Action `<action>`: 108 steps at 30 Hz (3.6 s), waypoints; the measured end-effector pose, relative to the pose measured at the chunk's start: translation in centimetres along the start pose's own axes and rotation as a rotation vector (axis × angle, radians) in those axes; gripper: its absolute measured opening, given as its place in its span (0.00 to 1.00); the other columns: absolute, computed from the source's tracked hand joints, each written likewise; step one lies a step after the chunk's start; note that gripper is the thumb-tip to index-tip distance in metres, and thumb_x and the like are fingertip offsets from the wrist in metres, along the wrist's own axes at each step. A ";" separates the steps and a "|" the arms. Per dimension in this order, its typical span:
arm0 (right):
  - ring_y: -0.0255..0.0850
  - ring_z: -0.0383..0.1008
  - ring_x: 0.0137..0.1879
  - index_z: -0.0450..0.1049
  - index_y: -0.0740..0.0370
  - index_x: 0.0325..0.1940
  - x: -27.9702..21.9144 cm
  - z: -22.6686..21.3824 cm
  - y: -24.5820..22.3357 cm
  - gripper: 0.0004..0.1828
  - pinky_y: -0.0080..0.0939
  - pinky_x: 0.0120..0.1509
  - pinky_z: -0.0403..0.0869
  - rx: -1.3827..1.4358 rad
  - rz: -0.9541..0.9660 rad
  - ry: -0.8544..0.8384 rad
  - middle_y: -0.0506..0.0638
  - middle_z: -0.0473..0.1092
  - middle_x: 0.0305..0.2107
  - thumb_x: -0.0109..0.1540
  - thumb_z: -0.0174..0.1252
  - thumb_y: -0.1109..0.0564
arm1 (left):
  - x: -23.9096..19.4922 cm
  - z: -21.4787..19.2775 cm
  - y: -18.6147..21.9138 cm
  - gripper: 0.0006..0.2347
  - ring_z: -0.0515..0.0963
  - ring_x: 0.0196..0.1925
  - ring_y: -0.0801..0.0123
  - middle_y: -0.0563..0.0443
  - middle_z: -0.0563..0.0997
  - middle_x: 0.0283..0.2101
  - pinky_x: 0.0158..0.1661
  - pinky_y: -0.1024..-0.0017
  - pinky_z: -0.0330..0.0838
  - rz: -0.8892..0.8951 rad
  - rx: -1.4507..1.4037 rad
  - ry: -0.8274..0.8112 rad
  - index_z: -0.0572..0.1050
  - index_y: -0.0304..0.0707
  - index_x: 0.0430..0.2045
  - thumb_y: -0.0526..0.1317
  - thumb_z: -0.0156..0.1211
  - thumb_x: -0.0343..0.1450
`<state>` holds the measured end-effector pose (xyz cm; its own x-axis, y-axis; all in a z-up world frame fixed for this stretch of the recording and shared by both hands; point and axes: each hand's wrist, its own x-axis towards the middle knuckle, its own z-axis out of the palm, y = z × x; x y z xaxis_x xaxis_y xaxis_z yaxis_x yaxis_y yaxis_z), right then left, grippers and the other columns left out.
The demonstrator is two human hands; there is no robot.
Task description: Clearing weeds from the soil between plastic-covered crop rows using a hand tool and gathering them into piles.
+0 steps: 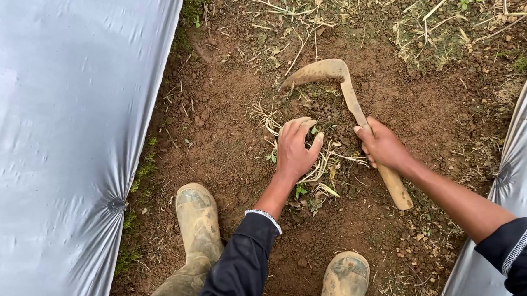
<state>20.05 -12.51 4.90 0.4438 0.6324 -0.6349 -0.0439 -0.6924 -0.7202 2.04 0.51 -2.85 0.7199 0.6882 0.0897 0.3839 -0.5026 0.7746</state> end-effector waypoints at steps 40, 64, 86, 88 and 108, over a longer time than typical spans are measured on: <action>0.32 0.62 0.16 0.61 0.68 0.52 -2.4 -4.6 1.5 0.09 0.30 0.15 0.67 0.264 -0.079 0.321 0.46 0.60 0.16 0.75 0.44 0.57 | -0.3 -4.1 3.9 0.34 0.63 0.69 0.45 0.34 0.63 0.65 0.69 0.47 0.52 0.045 -0.052 -0.189 0.58 0.41 0.67 0.55 0.61 0.68; 0.42 0.64 0.14 0.63 0.67 0.44 2.1 -1.8 -1.9 0.07 0.39 0.14 0.68 -0.063 -0.149 0.009 0.57 0.62 0.13 0.73 0.47 0.59 | -6.4 -4.5 -0.5 0.45 0.52 0.76 0.50 0.39 0.53 0.72 0.73 0.46 0.38 0.252 0.213 -0.285 0.49 0.60 0.70 0.70 0.58 0.59; 0.36 0.62 0.22 0.62 0.61 0.48 2.0 -4.4 -3.0 0.07 0.34 0.21 0.67 -0.060 -0.105 0.151 0.48 0.64 0.24 0.79 0.44 0.57 | -0.1 -5.3 2.0 0.33 0.49 0.77 0.63 0.48 0.57 0.73 0.73 0.49 0.25 -0.102 0.170 -0.356 0.54 0.46 0.67 0.63 0.44 0.70; 0.34 0.61 0.21 0.61 0.60 0.50 2.5 -3.3 -4.6 0.04 0.31 0.18 0.65 0.050 -0.122 0.180 0.46 0.63 0.25 0.79 0.43 0.58 | -0.3 -5.2 1.9 0.34 0.50 0.76 0.62 0.46 0.57 0.73 0.73 0.49 0.25 -0.096 0.168 -0.343 0.54 0.47 0.68 0.65 0.41 0.70; 0.44 0.66 0.14 0.68 0.73 0.44 0.2 -5.8 3.2 0.08 0.42 0.15 0.70 -0.361 -0.035 -0.034 0.61 0.67 0.14 0.70 0.48 0.62 | 0.8 -4.2 -0.8 0.33 0.62 0.69 0.51 0.46 0.66 0.61 0.71 0.41 0.41 0.011 -0.033 0.068 0.65 0.47 0.62 0.63 0.59 0.66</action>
<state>25.22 -16.63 4.10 0.4095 0.6649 -0.6247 0.2925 -0.7442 -0.6005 -0.10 3.67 -0.78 0.6830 0.7169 0.1398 0.3558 -0.4937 0.7935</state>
